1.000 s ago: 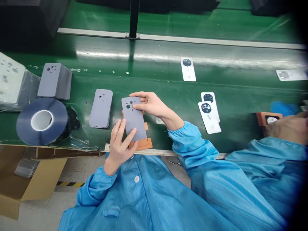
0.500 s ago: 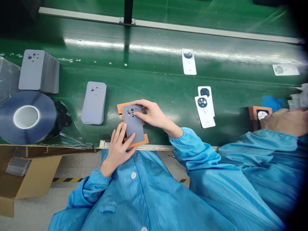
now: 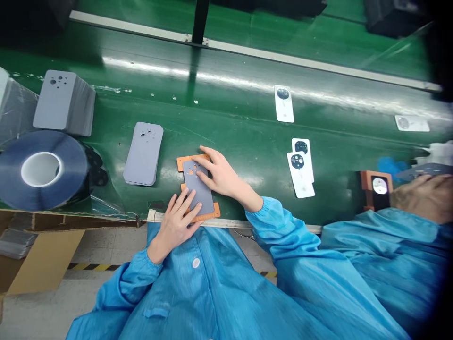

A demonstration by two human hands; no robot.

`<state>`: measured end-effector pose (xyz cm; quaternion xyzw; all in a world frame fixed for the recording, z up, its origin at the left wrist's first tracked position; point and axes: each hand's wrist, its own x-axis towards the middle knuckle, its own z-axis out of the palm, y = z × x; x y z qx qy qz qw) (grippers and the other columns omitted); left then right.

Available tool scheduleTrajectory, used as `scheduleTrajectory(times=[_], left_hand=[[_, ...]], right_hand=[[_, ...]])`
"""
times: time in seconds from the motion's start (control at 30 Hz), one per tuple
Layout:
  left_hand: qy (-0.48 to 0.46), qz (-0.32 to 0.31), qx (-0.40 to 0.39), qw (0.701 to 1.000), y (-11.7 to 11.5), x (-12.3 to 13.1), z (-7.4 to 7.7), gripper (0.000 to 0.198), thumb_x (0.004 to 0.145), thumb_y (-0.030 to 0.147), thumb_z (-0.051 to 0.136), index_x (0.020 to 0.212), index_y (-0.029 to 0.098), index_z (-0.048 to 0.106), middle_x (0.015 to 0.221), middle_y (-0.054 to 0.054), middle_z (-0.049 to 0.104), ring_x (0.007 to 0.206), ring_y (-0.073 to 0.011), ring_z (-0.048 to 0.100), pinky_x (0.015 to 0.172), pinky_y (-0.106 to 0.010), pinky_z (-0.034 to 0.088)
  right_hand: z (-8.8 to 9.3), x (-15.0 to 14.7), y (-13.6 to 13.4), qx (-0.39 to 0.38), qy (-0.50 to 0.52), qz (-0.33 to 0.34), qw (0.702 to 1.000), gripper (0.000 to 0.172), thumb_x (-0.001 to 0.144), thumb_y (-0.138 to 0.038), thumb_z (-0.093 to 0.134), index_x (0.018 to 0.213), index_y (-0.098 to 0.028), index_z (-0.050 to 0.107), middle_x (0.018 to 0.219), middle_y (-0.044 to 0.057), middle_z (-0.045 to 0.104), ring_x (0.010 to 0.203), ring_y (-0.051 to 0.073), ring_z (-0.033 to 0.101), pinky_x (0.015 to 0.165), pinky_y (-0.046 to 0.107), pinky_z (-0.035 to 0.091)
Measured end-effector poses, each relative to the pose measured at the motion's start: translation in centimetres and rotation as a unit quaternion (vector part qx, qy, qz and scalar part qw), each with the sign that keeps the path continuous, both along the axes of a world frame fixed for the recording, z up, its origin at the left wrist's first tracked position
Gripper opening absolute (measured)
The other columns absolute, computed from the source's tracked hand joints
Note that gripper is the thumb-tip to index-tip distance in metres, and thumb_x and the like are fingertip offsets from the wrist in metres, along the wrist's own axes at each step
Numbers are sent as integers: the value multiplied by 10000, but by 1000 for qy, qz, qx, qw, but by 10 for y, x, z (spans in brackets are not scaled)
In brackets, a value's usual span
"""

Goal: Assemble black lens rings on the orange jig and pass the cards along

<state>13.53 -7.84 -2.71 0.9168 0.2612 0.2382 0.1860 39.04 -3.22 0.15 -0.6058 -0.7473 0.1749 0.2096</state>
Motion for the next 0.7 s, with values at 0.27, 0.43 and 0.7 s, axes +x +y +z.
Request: scheduleTrajectory(times=[0.27, 0.43, 0.7], left_hand=[[-14, 2, 17, 1000, 1, 1, -2, 460, 966, 301, 706, 1405, 180, 640, 1555, -210, 576, 1574, -369, 384, 1245, -610, 362], [-12, 1, 15, 1000, 1, 1, -3, 423, 954, 292, 711, 1361, 179, 685, 1536, -204, 597, 1556, -387, 412, 1215, -608, 407], [-19, 6, 8, 1000, 1, 3, -3, 370, 938, 294, 732, 1293, 191, 719, 1552, -200, 581, 1564, -390, 398, 1183, -616, 457]], right_hand=[[6, -32, -36, -25, -106, 43, 993, 527, 1112, -376, 380, 1594, -194, 491, 1736, 153, 329, 1613, 336, 309, 1283, 619, 267], [5, -41, -40, -44, -128, 40, 990, 610, 1098, -497, 419, 1627, -195, 448, 1746, 149, 294, 1633, 360, 245, 1288, 635, 215], [6, -53, -39, -51, -129, -6, 990, 788, 1063, -644, 393, 1684, -165, 326, 1751, 150, 272, 1624, 371, 260, 1305, 646, 120]])
